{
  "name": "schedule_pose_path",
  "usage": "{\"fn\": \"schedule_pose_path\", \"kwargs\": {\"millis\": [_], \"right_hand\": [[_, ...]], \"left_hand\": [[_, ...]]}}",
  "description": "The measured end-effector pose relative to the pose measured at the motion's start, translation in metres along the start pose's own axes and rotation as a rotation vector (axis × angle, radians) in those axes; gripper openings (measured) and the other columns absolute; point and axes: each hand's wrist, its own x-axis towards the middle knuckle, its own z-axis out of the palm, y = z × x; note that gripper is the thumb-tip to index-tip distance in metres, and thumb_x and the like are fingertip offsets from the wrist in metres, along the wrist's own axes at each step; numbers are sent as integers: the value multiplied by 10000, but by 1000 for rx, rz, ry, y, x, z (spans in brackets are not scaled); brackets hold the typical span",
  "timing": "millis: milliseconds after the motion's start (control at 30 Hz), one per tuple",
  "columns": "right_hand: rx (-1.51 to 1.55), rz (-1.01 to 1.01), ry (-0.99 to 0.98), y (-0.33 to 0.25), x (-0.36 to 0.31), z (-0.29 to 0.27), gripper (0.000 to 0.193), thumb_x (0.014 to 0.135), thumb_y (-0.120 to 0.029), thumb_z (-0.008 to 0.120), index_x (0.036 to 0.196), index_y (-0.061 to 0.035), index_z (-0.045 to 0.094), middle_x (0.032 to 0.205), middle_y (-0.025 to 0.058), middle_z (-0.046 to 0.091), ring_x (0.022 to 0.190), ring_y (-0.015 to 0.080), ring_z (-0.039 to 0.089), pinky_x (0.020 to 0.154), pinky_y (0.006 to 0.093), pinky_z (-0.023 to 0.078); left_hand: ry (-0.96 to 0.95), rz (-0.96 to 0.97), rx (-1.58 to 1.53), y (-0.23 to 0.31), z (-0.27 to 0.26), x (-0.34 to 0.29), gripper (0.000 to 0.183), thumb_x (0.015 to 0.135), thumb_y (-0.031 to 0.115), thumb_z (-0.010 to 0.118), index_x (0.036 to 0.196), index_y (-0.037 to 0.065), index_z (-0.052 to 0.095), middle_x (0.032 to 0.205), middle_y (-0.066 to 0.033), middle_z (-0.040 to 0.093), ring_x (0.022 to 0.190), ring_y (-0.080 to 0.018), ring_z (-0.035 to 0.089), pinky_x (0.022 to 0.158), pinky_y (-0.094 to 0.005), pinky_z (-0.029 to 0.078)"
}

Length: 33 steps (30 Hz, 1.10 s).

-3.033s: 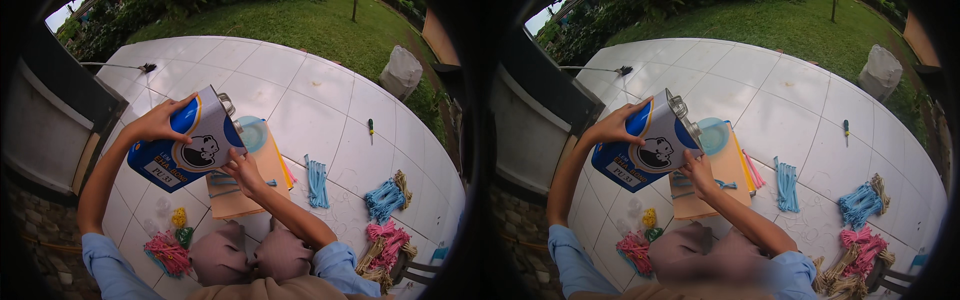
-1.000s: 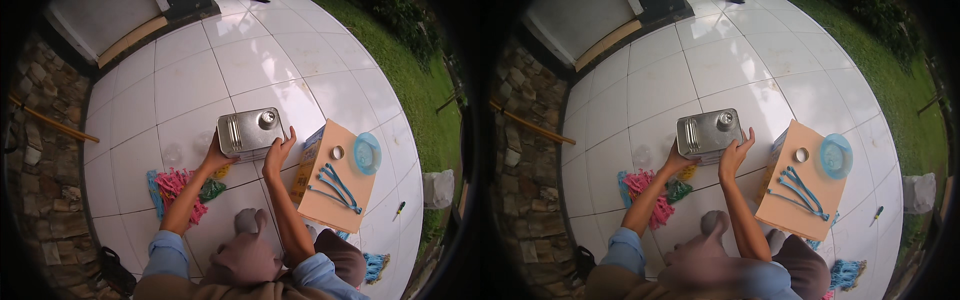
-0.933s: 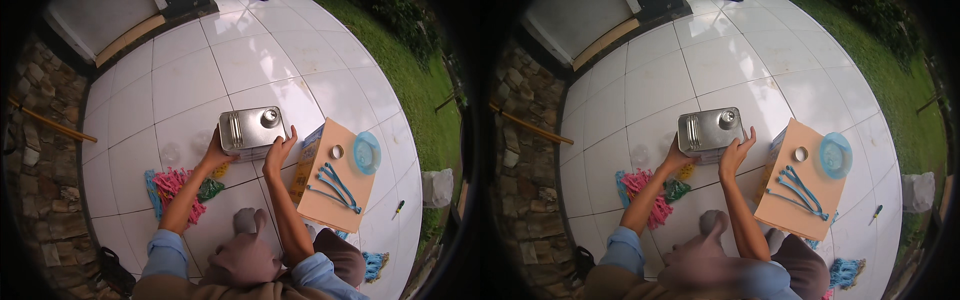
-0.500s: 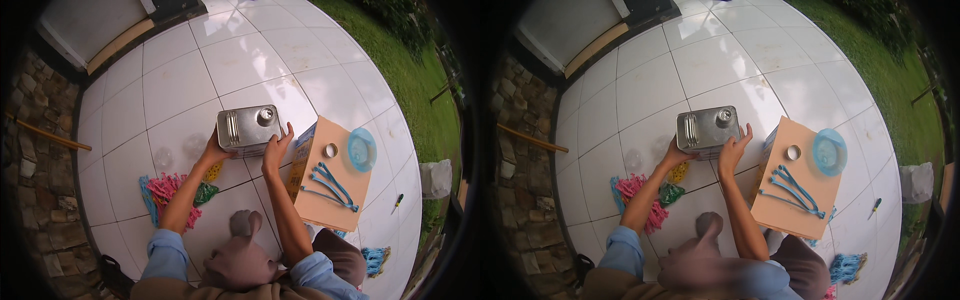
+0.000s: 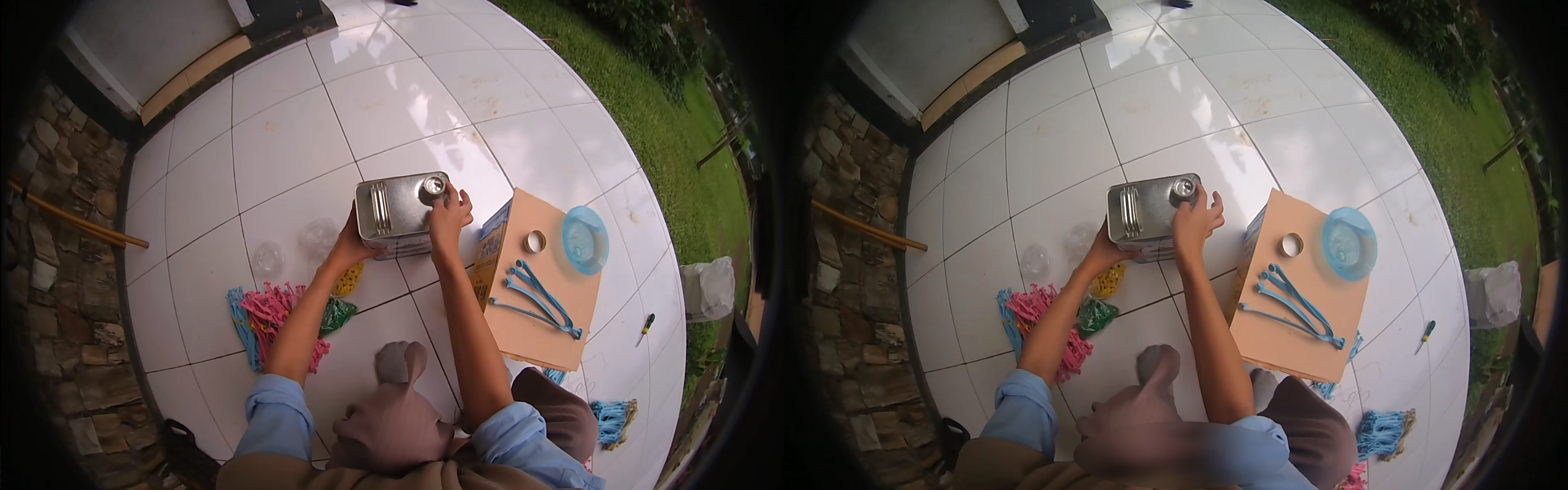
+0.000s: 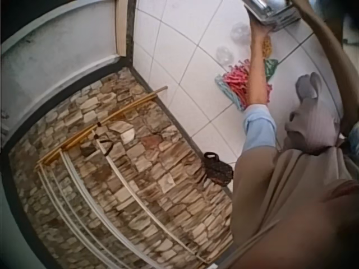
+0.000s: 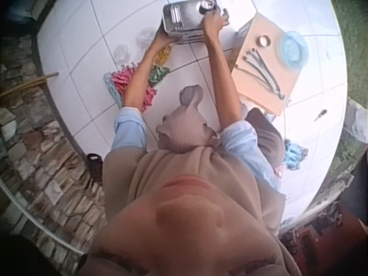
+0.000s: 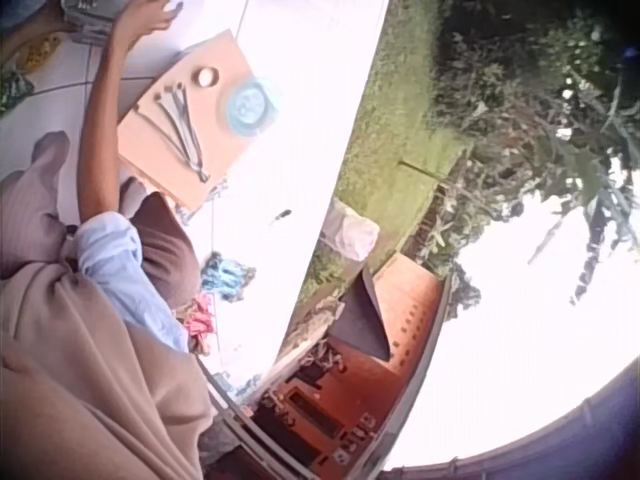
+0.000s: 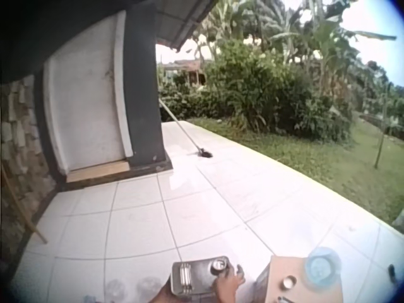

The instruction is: The person prepares components by applying adhesive to long pink and blue straps, then pressing them against another surface.

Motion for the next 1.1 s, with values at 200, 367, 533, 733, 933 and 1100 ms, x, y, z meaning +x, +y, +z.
{"fn": "schedule_pose_path", "kwargs": {"millis": [200,367,533,733,933,1100], "right_hand": [[99,103,-114,-8,0,-8,484,771,-85,424,1224,-223,524,1387,179,257,1247,373,200,1026,479,233],[89,10,-159,-22,-9,-27,454,761,-56,412,1169,-210,540,1350,172,316,1246,357,203,1032,461,203],[134,-463,-127,-73,20,-130,424,769,-28,418,1153,-158,538,1267,147,424,1196,324,301,1029,421,218],[-340,-596,-113,-47,37,-280,246,878,-127,501,1100,-112,605,1122,129,545,1044,296,462,924,379,383],[-504,-670,-153,42,16,-297,298,773,-28,571,1071,-48,584,1013,144,588,1004,316,485,860,390,424],[-587,-825,-92,60,15,-284,345,725,31,549,1065,-22,561,983,135,570,994,324,480,845,400,420]], "left_hand": [[0,27,1,-1,0,-2,1244,463,128,861,1426,27,80,1411,-154,329,1292,-228,342,1056,-322,311],[15,28,130,5,0,-9,1195,510,97,826,1431,34,67,1416,-178,306,1305,-292,316,1078,-342,266],[447,194,200,38,7,-47,840,698,-39,622,1401,21,167,1364,-208,356,1260,-355,357,1072,-379,262],[729,432,-114,142,63,-69,311,805,-43,525,1109,1,476,1098,-102,512,999,-203,523,924,-341,404],[-47,530,343,226,169,-26,449,767,160,660,1179,88,496,1182,-122,407,1112,-305,393,950,-399,399],[-120,290,641,220,206,8,486,733,181,684,1165,53,503,1169,-164,435,1122,-350,402,922,-408,428]]}}
